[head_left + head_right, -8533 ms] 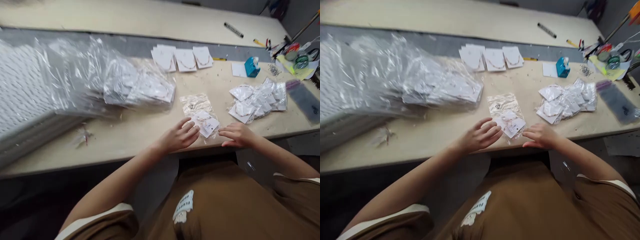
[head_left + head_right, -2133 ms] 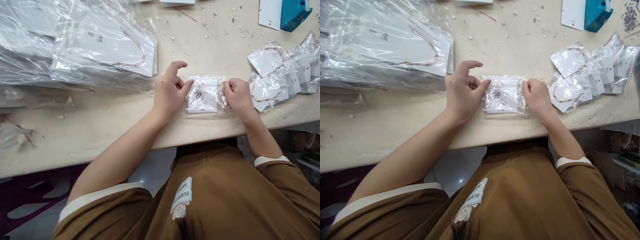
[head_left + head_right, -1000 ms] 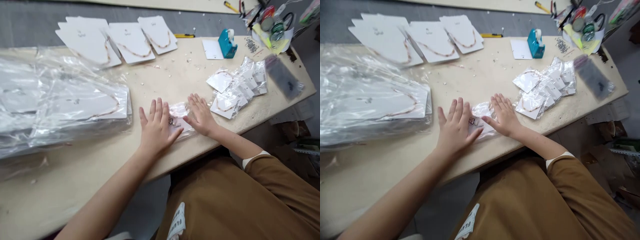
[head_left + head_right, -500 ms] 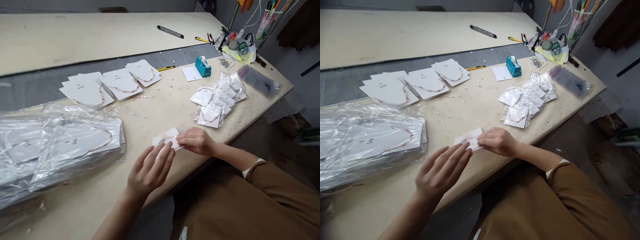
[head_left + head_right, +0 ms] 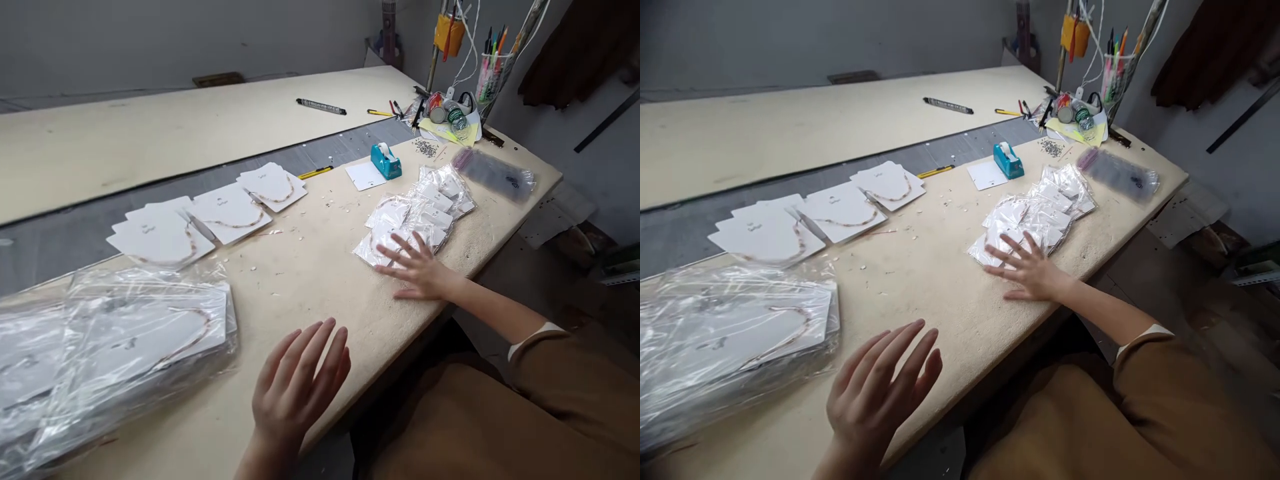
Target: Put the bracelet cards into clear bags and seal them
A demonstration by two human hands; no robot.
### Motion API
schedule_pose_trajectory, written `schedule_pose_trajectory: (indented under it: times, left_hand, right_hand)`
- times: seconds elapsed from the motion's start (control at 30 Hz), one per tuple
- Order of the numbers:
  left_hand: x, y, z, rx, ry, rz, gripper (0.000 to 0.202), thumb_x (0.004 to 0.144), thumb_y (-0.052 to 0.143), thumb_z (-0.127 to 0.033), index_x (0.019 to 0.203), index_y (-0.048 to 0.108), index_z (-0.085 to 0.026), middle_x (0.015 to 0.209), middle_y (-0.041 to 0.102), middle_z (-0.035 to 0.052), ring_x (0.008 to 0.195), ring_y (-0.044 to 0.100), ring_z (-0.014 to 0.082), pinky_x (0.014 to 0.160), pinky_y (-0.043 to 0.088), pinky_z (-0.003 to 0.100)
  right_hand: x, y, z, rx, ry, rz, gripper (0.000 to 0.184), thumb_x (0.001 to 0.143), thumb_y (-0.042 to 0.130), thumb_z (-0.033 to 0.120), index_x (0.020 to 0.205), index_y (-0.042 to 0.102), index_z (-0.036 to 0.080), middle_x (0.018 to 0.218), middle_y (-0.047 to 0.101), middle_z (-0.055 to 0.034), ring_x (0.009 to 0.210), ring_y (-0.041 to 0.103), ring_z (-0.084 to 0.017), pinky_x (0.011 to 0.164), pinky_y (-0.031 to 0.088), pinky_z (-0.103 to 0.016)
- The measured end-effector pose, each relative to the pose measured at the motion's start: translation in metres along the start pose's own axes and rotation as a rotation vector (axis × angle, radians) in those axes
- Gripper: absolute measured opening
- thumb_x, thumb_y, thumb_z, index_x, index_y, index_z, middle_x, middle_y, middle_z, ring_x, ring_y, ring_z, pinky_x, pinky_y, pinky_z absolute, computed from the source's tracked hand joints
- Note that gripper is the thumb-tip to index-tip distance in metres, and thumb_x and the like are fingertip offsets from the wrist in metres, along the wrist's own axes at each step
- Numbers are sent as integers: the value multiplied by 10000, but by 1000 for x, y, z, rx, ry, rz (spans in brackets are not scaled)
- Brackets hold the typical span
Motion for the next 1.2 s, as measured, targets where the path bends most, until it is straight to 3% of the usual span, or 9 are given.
schedule_pose_trajectory:
  times: [0.1, 0.2, 0.6, 0.73, 0.87, 0.93, 1.0, 1.1, 1.2]
  left_hand:
    - [-3, 5, -2, -23, -7, 15, 114, 874, 716, -54, 988, 718, -46, 945, 756, 174, 785, 733, 258, 801, 560, 406]
    - [-7, 9, -3, -29, -20, 28, 117, 865, 726, -41, 983, 718, -42, 953, 756, 182, 781, 729, 259, 786, 557, 405]
    - [-18, 12, 0, -16, -68, 61, 194, 818, 770, -14, 999, 709, -48, 983, 752, 187, 766, 704, 259, 732, 552, 395]
    - [-20, 15, 0, -25, -91, 77, 190, 833, 756, -18, 1010, 703, -63, 995, 751, 174, 746, 693, 250, 719, 551, 392]
    - [-24, 18, 1, -33, -108, 84, 217, 832, 761, -18, 1032, 695, -71, 1016, 751, 169, 734, 687, 235, 712, 552, 381]
    - [-26, 18, 2, -38, -128, 77, 231, 821, 772, -14, 1030, 693, -74, 1017, 751, 168, 726, 684, 228, 702, 549, 371]
    - [-27, 18, 3, -39, -148, 76, 224, 826, 769, -15, 1027, 692, -79, 1015, 752, 166, 725, 682, 226, 697, 544, 365]
    - [-28, 19, 4, -23, -173, 81, 204, 852, 752, -31, 1036, 689, -92, 1014, 753, 156, 711, 673, 212, 690, 534, 352]
    - [-28, 20, 4, -17, -193, 85, 195, 867, 739, -38, 1042, 682, -104, 1019, 753, 146, 703, 668, 198, 691, 531, 341]
  right_hand:
    - [3, 11, -3, -25, -9, 109, 431, 1046, 431, 471, 1441, 551, 345, 1655, 373, -18, 1575, 256, -345, 1241, 217, -704]
    - [11, 15, -23, -54, 58, 103, 408, 1082, 337, 334, 1418, 569, 325, 1636, 406, -21, 1553, 307, -353, 1202, 276, -716]
    - [17, 9, -121, -61, 322, 49, 399, 1058, 389, 261, 1399, 594, 287, 1628, 418, -59, 1560, 271, -388, 1191, 191, -767]
    - [2, -3, -148, -17, 297, -175, 345, 1044, 427, 332, 1308, 647, 305, 1579, 497, -26, 1550, 328, -305, 1263, 75, -700]
    - [-44, -29, -214, -131, 795, -581, 459, 1049, 236, 244, 1294, 624, 235, 1462, 597, -92, 1457, 466, -225, 1288, 183, -570]
    - [-74, -38, -250, -192, 1039, -486, 444, 1010, 371, 270, 1408, 540, 169, 1583, 460, -150, 1524, 352, -284, 1265, 214, -588]
    - [-100, -41, -277, -195, 1153, -240, 523, 966, 503, 339, 1453, 507, 148, 1645, 358, -175, 1554, 269, -349, 1237, 228, -617]
    - [-125, -37, -293, -165, 1182, -35, 437, 989, 472, 359, 1354, 616, 166, 1507, 543, -191, 1404, 489, -344, 1138, 393, -530]
    - [-131, -33, -290, -184, 1191, -51, 416, 1021, 382, 331, 1268, 672, 164, 1253, 698, -218, 1174, 638, -352, 1006, 463, -502]
Point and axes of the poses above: each hand's wrist, its own x-axis towards the middle knuckle, its own y-axis out of the palm, z = x × y, the point moved 1 cm from there along x, towards the middle knuckle
